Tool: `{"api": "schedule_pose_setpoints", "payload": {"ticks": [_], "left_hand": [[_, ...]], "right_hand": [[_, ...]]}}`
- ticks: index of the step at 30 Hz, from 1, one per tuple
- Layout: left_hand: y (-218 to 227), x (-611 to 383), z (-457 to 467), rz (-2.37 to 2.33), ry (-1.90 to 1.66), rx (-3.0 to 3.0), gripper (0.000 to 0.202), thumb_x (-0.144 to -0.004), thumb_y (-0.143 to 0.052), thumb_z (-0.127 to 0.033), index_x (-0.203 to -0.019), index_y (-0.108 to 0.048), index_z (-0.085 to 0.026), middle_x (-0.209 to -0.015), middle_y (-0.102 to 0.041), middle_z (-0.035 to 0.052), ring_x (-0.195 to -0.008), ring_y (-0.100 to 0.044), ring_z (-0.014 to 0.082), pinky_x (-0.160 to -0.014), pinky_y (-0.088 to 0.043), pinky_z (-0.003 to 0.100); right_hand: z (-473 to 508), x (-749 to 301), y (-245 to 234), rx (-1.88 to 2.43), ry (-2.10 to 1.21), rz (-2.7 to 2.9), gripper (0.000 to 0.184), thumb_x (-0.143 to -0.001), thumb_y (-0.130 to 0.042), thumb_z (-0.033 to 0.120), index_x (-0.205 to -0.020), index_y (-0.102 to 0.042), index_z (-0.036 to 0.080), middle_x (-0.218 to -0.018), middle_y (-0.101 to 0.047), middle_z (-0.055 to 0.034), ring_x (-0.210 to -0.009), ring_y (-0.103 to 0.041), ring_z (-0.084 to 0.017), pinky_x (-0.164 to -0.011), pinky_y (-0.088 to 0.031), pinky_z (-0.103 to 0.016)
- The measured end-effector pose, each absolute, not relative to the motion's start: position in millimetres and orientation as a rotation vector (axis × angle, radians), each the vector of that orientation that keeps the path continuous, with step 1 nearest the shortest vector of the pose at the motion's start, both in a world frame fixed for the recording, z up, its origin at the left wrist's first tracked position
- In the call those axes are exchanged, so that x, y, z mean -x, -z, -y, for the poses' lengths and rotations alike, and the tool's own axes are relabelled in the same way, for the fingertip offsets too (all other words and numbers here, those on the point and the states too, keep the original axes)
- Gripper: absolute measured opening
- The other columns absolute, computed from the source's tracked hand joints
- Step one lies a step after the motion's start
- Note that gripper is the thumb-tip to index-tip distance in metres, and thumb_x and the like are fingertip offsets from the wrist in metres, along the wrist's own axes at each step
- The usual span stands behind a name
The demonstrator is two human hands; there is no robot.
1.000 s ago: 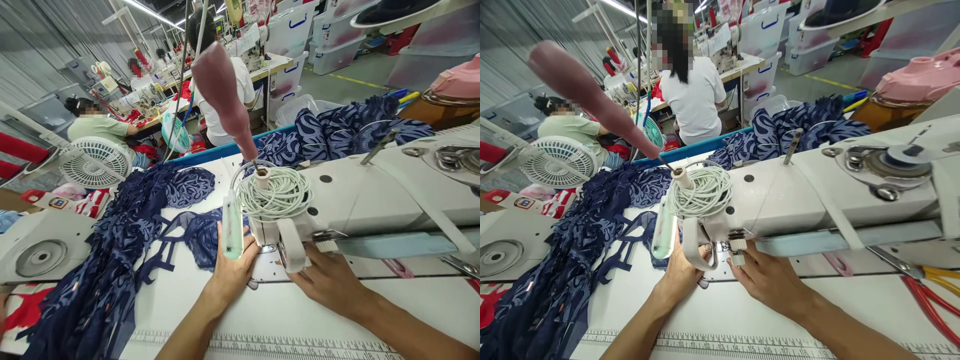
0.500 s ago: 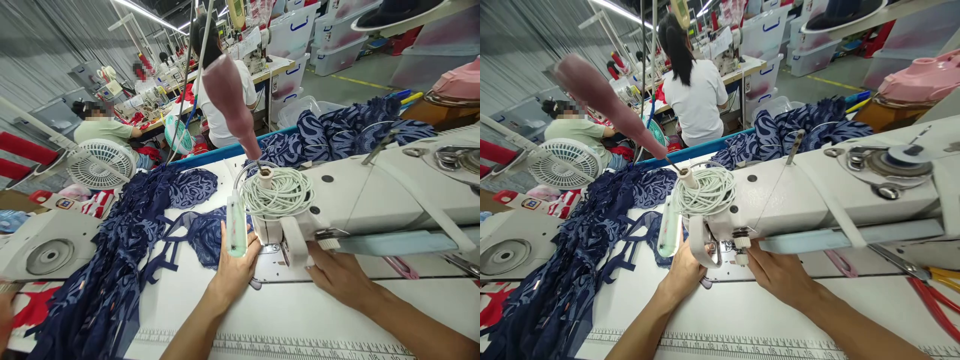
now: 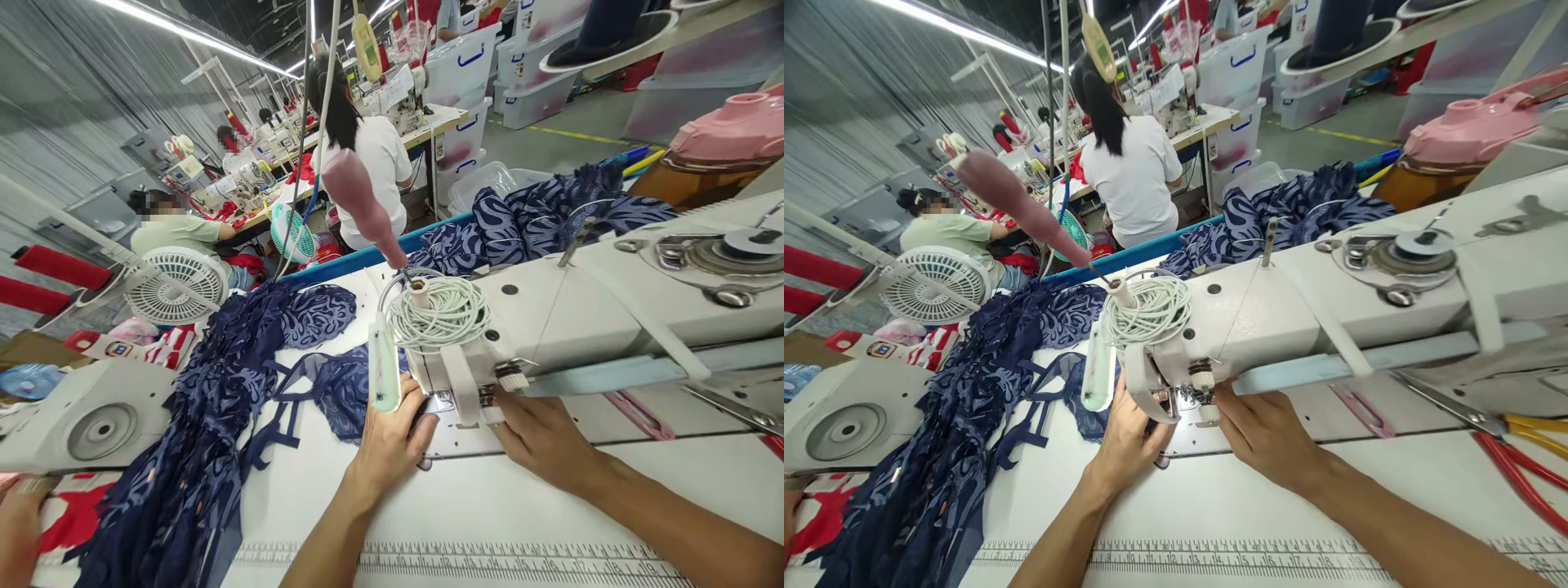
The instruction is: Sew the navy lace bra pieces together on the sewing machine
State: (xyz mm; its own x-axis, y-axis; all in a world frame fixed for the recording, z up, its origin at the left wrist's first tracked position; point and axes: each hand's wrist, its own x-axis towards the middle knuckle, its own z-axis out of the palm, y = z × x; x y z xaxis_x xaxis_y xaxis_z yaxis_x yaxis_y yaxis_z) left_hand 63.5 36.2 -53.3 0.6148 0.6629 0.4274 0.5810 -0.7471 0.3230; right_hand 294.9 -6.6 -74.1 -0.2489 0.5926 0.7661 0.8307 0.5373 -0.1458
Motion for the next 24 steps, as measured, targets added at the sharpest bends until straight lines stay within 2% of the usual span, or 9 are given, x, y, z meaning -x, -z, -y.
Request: {"api": "schedule_pose_setpoints", "payload": {"ticks": [3, 7, 10, 13, 15, 17, 20, 22, 24], "left_hand": [[53.5, -63.7, -40.6, -1.114, -0.752, -2.650, 0.007, -0.093, -0.053, -0.017, -0.095, -0.060, -0.019, -0.102, -0.067, 0.0085, -0.104, -0.061, 0.0225, -0.103, -0.046, 0.044], [52.9, -59.5, -41.4, -1.288, -0.658, -2.590, 0.015, -0.095, -0.044, -0.011, -0.093, -0.057, -0.019, -0.093, -0.063, 0.0070, -0.091, -0.061, 0.0213, -0.095, -0.050, 0.044], [44.5, -50.5, -35.1, -1.406, -0.750, -2.488, 0.018, -0.095, -0.042, -0.010, -0.089, -0.056, -0.018, -0.089, -0.063, 0.0052, -0.085, -0.062, 0.0200, -0.088, -0.053, 0.040], [28.6, -42.0, -19.0, -1.473, -0.854, -2.369, 0.020, -0.095, -0.045, -0.011, -0.081, -0.057, -0.018, -0.082, -0.064, 0.0018, -0.080, -0.063, 0.0160, -0.079, -0.053, 0.029], [16.9, -40.5, -3.5, -1.450, -0.907, -2.191, 0.020, -0.093, -0.050, -0.012, -0.078, -0.060, -0.018, -0.081, -0.067, 0.0005, -0.078, -0.065, 0.0138, -0.074, -0.052, 0.023], [5.6, -42.1, 12.7, -1.355, -0.901, -1.943, 0.017, -0.089, -0.058, -0.013, -0.074, -0.064, -0.018, -0.079, -0.070, -0.0001, -0.077, -0.065, 0.0136, -0.072, -0.050, 0.022], [-10.7, -44.9, 33.0, -1.261, -0.838, -1.740, 0.012, -0.082, -0.065, -0.013, -0.070, -0.066, -0.018, -0.076, -0.070, -0.0008, -0.076, -0.063, 0.0142, -0.071, -0.046, 0.022], [-19.7, -44.7, 43.3, -1.277, -0.798, -1.788, 0.014, -0.085, -0.062, -0.017, -0.071, -0.063, -0.019, -0.074, -0.066, -0.0011, -0.073, -0.059, 0.0139, -0.068, -0.042, 0.023], [-25.5, -43.5, 52.4, -1.272, -0.771, -1.900, 0.019, -0.093, -0.052, -0.024, -0.074, -0.055, -0.020, -0.072, -0.061, -0.0011, -0.069, -0.055, 0.0135, -0.064, -0.039, 0.024]], "right_hand": [[4.1, -292.8, 76.7, 1.155, 0.354, 1.989, 0.020, -0.089, -0.045, 0.005, -0.083, -0.059, 0.018, -0.080, -0.071, -0.0049, -0.055, -0.058, -0.011, -0.051, -0.039, -0.026], [1.6, -292.9, 75.3, 1.157, 0.322, 2.003, 0.026, -0.093, -0.046, 0.008, -0.071, -0.056, 0.019, -0.066, -0.063, -0.0029, -0.052, -0.054, -0.013, -0.051, -0.040, -0.027], [3.2, -290.9, 67.5, 1.104, 0.286, 2.033, 0.026, -0.094, -0.047, 0.008, -0.075, -0.061, 0.020, -0.059, -0.059, -0.0003, -0.051, -0.053, -0.013, -0.051, -0.042, -0.027], [10.9, -277.0, 56.7, 1.017, 0.226, 2.084, 0.027, -0.095, -0.043, 0.008, -0.088, -0.066, 0.020, -0.071, -0.069, -0.0020, -0.056, -0.060, -0.013, -0.056, -0.048, -0.025], [20.7, -258.5, 51.3, 1.002, 0.071, 2.114, 0.024, -0.096, -0.044, 0.011, -0.093, -0.065, 0.021, -0.078, -0.071, -0.0013, -0.061, -0.063, -0.012, -0.058, -0.050, -0.021], [33.1, -235.7, 48.4, 1.054, -0.252, 2.080, 0.009, -0.093, -0.055, 0.020, -0.095, -0.064, 0.022, -0.080, -0.071, -0.0004, -0.067, -0.066, -0.013, -0.059, -0.053, -0.020], [51.0, -205.1, 47.8, 1.118, -0.718, 1.878, 0.022, -0.083, -0.066, 0.033, -0.101, -0.063, 0.021, -0.092, -0.073, -0.0044, -0.083, -0.070, -0.022, -0.071, -0.059, -0.030], [60.8, -194.3, 48.0, 1.117, -0.822, 1.753, 0.022, -0.086, -0.058, 0.035, -0.099, -0.064, 0.019, -0.093, -0.074, -0.0070, -0.084, -0.071, -0.024, -0.073, -0.059, -0.035], [70.6, -193.7, 46.9, 1.120, -0.866, 1.661, 0.024, -0.091, -0.047, 0.035, -0.089, -0.066, 0.020, -0.082, -0.074, -0.0063, -0.073, -0.071, -0.023, -0.066, -0.059, -0.034]]}}
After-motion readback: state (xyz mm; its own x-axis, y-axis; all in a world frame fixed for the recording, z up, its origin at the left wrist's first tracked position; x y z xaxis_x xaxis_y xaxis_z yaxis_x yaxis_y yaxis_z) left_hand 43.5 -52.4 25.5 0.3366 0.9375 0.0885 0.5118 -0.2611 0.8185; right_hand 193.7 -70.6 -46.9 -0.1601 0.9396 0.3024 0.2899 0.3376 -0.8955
